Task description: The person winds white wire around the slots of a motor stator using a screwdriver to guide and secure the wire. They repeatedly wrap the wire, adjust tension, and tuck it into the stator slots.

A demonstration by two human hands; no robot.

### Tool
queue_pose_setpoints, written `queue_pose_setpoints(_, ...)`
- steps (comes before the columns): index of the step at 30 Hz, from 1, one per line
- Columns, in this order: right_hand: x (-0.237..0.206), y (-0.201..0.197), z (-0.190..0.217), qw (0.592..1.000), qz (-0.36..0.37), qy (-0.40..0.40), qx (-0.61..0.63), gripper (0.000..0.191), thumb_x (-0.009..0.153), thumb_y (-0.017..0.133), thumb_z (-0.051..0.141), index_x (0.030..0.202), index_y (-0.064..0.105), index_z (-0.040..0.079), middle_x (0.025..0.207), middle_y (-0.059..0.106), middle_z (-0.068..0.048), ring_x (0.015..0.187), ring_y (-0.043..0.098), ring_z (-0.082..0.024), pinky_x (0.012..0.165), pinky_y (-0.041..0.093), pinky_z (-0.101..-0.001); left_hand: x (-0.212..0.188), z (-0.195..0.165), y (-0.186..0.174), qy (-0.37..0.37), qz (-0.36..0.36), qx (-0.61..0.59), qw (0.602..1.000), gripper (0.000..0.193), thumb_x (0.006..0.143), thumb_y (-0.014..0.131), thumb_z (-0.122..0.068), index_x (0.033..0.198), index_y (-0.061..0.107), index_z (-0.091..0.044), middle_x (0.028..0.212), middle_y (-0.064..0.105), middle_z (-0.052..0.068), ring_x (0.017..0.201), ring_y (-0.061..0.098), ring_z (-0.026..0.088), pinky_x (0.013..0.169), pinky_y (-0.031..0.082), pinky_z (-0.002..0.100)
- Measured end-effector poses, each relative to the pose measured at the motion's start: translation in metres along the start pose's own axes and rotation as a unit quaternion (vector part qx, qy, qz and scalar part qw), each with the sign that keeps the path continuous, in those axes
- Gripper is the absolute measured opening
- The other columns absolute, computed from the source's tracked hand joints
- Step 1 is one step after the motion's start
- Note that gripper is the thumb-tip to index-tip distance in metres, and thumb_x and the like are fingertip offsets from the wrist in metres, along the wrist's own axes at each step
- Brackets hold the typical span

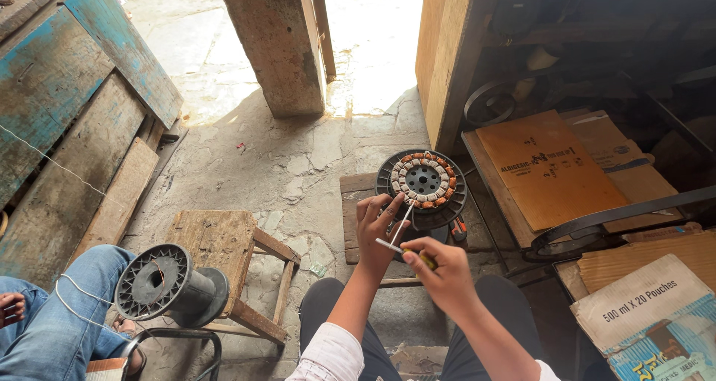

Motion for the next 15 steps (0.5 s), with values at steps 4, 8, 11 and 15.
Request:
queue_pose_setpoints(4, -0.009, 0.018, 0.023, 0.999, 0.043, 0.004, 0.030, 0.021, 0.091, 0.075, 0.021, 0.104, 0.078, 0.005, 0.053, 0.055, 0.004, 0.047, 0.041, -0.003, 0.043, 0.028, -0.0261, 0.001, 0.001, 0.002, -0.001, 0.009, 0.009, 1.000, 0.051, 0.091, 0.073, -0.040, 0.136, 0.070, -0.016, 0.119, 0.063, 0.006, 0.113, 0.054, 0.028, 0.100, 0.046, 0.042)
queue_pose_setpoints(8, -0.027, 0.040, 0.062, 0.989, 0.097, -0.091, 0.070, 0.013, 0.091, 0.075, 0.010, 0.102, 0.076, 0.004, 0.070, 0.067, 0.002, 0.057, 0.055, -0.004, 0.049, 0.042, -0.0260, 0.000, 0.000, 0.001, -0.001, 0.005, 0.002, 1.000, 0.050, 0.092, 0.073, -0.040, 0.135, 0.070, -0.015, 0.120, 0.063, 0.006, 0.114, 0.054, 0.028, 0.101, 0.046, 0.042)
queue_pose_setpoints(11, -0.058, 0.062, 0.090, 0.955, 0.176, -0.217, 0.102, 0.007, 0.091, 0.073, 0.007, 0.097, 0.073, 0.004, 0.079, 0.070, -0.003, 0.066, 0.065, -0.009, 0.056, 0.050, -0.0277, 0.000, 0.000, 0.001, -0.007, 0.003, -0.003, 1.000, 0.049, 0.093, 0.073, -0.040, 0.135, 0.070, -0.014, 0.120, 0.063, 0.006, 0.115, 0.054, 0.028, 0.102, 0.046, 0.042)
queue_pose_setpoints(15, -0.094, 0.085, 0.089, 0.907, 0.292, -0.276, 0.121, 0.016, 0.098, 0.067, 0.009, 0.084, 0.065, 0.003, 0.073, 0.062, -0.006, 0.064, 0.061, -0.014, 0.058, 0.046, -0.0306, 0.001, -0.004, -0.002, 0.002, -0.007, -0.017, 1.000, 0.046, 0.095, 0.071, -0.037, 0.135, 0.070, -0.013, 0.120, 0.062, 0.007, 0.115, 0.054, 0.029, 0.101, 0.046, 0.042)
Point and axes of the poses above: each hand's wrist, its own x-axis towards the middle knuckle, its own y-axis out of the palm, z = x × y, the point moved 9 cm from there along x, towards the middle knuckle
